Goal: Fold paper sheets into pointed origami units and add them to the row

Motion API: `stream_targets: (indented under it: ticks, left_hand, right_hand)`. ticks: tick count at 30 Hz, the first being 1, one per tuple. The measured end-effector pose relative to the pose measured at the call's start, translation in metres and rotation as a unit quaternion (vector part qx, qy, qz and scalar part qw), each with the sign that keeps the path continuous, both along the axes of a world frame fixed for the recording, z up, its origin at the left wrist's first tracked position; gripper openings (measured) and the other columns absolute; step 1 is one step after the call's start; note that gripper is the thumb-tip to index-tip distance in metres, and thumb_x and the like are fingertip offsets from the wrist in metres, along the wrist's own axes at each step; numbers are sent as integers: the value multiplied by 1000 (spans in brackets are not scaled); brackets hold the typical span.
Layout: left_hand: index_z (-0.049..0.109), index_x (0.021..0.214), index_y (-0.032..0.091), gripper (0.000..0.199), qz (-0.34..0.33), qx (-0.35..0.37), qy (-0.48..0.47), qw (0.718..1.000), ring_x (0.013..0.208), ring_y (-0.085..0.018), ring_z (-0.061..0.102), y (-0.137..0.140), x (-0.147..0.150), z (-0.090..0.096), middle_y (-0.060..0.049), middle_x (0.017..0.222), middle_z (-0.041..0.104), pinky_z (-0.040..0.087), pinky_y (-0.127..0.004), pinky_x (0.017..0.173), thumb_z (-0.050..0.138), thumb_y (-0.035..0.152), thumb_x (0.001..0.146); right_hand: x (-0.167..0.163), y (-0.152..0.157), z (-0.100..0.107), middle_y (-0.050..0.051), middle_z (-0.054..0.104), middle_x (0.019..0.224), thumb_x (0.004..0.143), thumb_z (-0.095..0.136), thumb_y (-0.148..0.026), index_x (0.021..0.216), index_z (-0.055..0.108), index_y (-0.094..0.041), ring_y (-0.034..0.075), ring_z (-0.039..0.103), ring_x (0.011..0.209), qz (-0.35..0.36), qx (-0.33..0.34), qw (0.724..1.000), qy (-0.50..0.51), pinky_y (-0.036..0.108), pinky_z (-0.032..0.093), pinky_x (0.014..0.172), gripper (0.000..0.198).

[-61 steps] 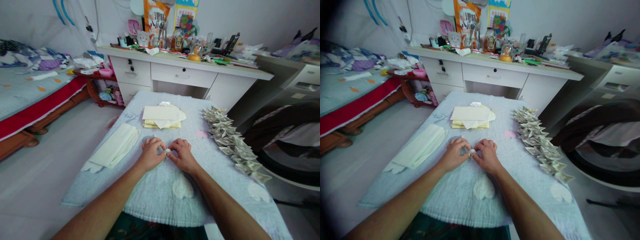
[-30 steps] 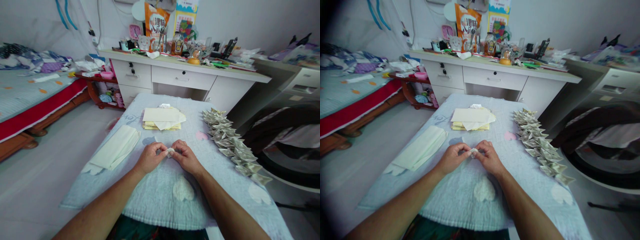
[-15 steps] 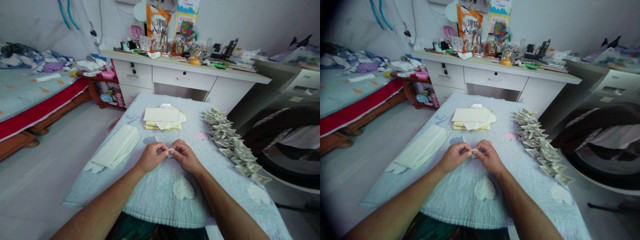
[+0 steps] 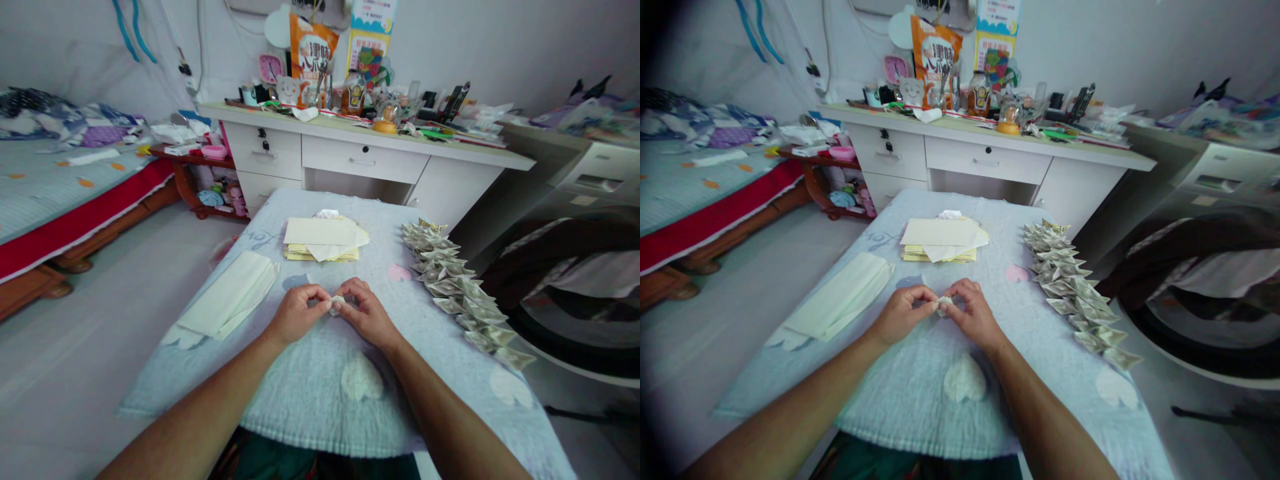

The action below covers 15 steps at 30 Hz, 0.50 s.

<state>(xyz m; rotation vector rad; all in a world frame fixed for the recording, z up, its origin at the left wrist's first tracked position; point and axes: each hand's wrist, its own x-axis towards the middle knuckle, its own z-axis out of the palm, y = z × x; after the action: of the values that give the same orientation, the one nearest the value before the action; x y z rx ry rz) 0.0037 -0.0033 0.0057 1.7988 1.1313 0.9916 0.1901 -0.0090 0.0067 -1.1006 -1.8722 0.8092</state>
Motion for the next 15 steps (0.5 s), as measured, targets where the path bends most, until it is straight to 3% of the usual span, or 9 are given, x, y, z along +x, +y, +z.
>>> stream_targets:
  ticks: [3, 10, 15]
  left_hand:
    - [65, 71, 15, 16, 19, -15, -30, 999, 68, -14, 58, 1, -2, 1, -1, 68, 65, 44, -25, 68, 60, 29, 78]
    - [59, 67, 15, 17, 16, -64, -79, 995, 63, -12, 52, 1, 0, 2, 1, 63, 57, 42, -23, 62, 60, 29, 77]
    - [59, 76, 16, 11, 11, -56, -86, 995, 70, -12, 51, 0, 4, -1, 1, 73, 56, 41, -22, 63, 61, 26, 74]
  right_hand:
    - [1, -1, -2, 2, 60, 89, 81, 67, -45, 93, 61, -21, 18, 53, 89, -15, -14, 1000, 5, 31, 39, 81, 27]
    - [0, 0, 0, 0, 58, 71, 90, 55, -41, 73, 61, -20, 16, 52, 75, 15, -18, 1000, 0, 30, 38, 74, 28]
    - [0, -1, 5, 1, 56, 69, 90, 53, -45, 67, 59, -20, 16, 50, 74, 18, -25, 1000, -3, 30, 38, 73, 34]
